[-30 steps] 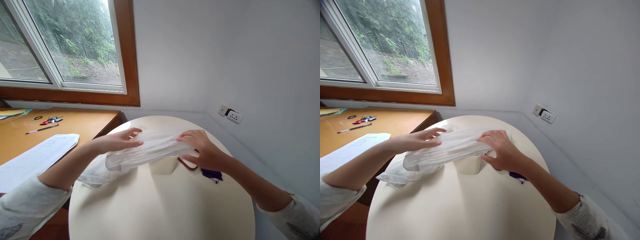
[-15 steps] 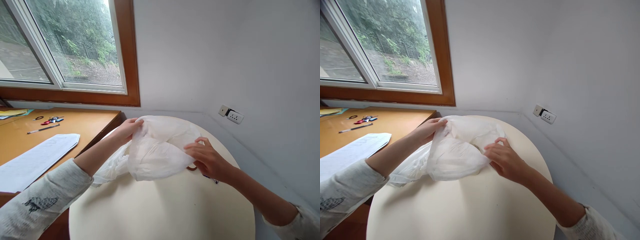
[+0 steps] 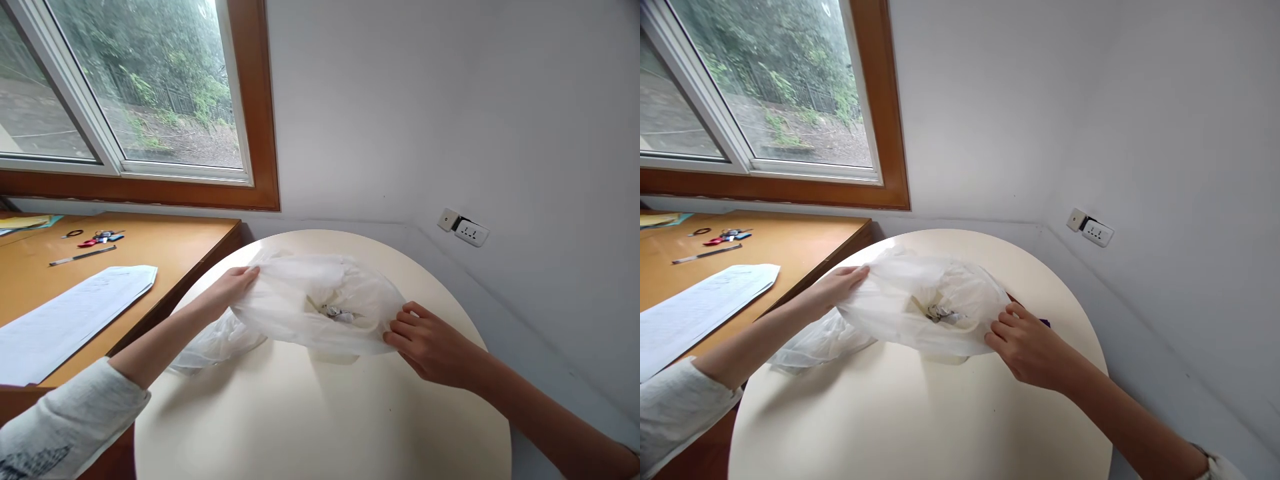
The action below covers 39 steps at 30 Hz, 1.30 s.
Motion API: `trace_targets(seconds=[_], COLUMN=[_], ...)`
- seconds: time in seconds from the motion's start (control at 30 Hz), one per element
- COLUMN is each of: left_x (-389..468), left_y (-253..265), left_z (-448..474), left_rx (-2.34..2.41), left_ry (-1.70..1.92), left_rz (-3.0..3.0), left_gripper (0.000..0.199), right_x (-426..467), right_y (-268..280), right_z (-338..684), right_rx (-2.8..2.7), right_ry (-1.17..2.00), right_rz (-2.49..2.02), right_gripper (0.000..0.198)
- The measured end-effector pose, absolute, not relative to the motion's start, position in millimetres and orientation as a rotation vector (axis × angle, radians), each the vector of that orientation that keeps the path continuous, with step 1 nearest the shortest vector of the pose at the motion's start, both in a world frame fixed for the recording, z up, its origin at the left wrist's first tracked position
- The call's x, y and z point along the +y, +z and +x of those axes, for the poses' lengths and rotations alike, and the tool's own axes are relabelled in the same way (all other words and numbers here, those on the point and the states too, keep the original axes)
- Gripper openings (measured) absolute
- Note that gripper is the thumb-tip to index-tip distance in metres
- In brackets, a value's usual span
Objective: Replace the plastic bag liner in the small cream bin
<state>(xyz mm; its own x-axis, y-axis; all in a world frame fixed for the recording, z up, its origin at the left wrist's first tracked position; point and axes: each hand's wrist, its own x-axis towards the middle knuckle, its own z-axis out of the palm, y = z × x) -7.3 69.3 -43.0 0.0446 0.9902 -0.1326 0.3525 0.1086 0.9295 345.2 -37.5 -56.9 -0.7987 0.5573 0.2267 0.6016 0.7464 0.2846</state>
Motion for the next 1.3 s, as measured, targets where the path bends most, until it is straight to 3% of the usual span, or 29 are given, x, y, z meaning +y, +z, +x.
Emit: trace_targets(seconds=[0.2, 0.37, 0.47, 0.57, 0.63, 0.73, 0.8, 0.93, 1.1, 1.3], left_x=[48.2, 41.3, 44.9, 45.1, 42.5, 40.2, 42.9, 55.4, 67.4, 66.8], left_y=[-85.8, -103.6, -85.5, -55.4, -39.5, -31.9, -36.0, -49.4, -62.0, -79.1], left_z=[8.5, 24.7, 25.1, 29.0, 37.4, 55.9, 68.2, 84.6, 95.1, 100.8], left_rx=[1.713, 1.658, 1.571, 1.398, 1.253, 1.170, 1.179, 1.238, 1.181, 1.239], left_ry=[0.447, 0.112, 0.399, 0.754, 0.745, 0.679, 0.692, 0.878, 1.304, 1.328], left_rz=[2.186, 2.327, 2.147, 1.938, 1.879, 1.911, 1.910, 1.834, 1.386, 1.124], left_gripper=[0.031, 0.020, 0.036, 0.044, 0.052, 0.069, 0.061, 0.023, 0.024, 0.027], right_x=[-25.2, -24.6, -24.1, -15.8, -6.6, 6.9, 13.6, 23.7, 38.8, 60.7], right_y=[-78.2, -83.7, -75.5, -69.4, -69.1, -71.6, -72.7, -73.1, -77.8, -82.4], right_z=[337.7, 337.3, 342.6, 345.4, 342.8, 332.3, 323.4, 308.4, 297.4, 293.2], right_rx=[-2.825, -2.630, -2.310, -1.891, -1.687, -1.523, -1.498, -1.432, -1.271, -1.225], right_ry=[-0.407, 0.107, 0.491, 0.648, 0.748, 0.924, 1.005, 1.183, 1.234, 1.233], right_rz=[-1.072, -1.226, -1.374, -1.493, -1.468, -1.396, -1.360, -1.227, -1.144, -1.126], right_gripper=[0.022, 0.028, 0.033, 0.025, 0.026, 0.048, 0.050, 0.037, 0.032, 0.036])
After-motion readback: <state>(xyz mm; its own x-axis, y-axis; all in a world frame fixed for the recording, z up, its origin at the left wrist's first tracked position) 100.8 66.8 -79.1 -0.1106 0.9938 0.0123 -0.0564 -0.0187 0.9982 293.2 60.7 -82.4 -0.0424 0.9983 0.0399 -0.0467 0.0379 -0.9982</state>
